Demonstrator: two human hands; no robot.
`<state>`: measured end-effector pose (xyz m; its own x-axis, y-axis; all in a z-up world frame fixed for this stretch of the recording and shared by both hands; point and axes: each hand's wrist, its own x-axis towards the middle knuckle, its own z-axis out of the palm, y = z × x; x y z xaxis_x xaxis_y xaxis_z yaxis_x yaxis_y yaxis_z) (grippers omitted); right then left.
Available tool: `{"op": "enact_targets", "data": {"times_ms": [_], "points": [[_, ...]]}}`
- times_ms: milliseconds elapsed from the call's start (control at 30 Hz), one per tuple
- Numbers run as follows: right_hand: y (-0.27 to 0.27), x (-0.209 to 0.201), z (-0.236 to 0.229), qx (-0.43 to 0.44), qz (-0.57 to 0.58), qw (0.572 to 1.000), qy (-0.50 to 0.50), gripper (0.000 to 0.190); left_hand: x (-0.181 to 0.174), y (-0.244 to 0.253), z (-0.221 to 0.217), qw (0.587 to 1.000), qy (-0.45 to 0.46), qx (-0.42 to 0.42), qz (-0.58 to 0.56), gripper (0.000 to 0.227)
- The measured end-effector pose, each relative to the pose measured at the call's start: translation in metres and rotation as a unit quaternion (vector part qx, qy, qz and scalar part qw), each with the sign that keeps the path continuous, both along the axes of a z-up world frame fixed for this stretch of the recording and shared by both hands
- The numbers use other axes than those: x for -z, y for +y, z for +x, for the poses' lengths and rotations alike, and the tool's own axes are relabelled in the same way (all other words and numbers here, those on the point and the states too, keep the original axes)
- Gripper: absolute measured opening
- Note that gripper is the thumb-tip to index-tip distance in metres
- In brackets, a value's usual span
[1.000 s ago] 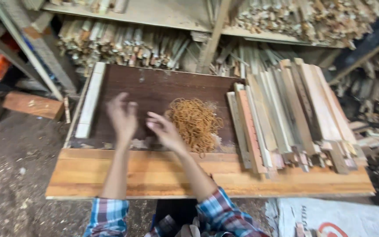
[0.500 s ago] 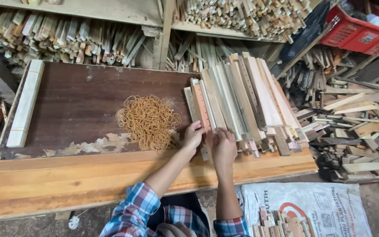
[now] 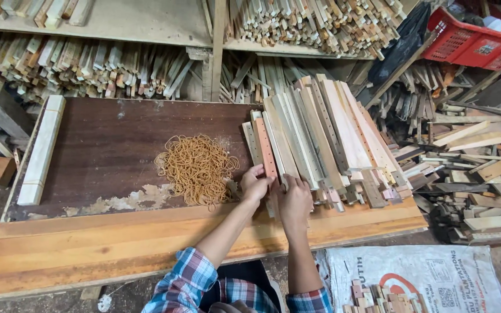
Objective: Wrapping rubber bands around wooden slats to prepare or bundle them
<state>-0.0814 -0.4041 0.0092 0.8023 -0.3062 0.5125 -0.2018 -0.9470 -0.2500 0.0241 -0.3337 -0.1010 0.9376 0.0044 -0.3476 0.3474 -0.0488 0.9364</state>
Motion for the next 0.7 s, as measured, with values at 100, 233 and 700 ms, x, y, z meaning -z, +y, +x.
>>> {"op": "enact_targets", "data": {"times_ms": [100, 233, 700], "points": [[-0.016, 0.02, 0.006, -0.029, 0.03, 0.999, 0.0, 0.026, -0.003, 0.006, -0.002, 0.985, 0.009, -0.022, -0.17, 0.076], [-0.022, 0.023, 0.009, -0.017, -0.012, 1.0, -0.01, 0.018, -0.028, 0.008, -0.011, 0.976, 0.014, -0.024, -0.217, 0.081], [-0.016, 0.019, 0.029, 0.019, -0.002, 0.995, 0.097, 0.058, -0.041, 0.003, -0.026, 0.957, 0.016, -0.137, -0.253, 0.059]]}}
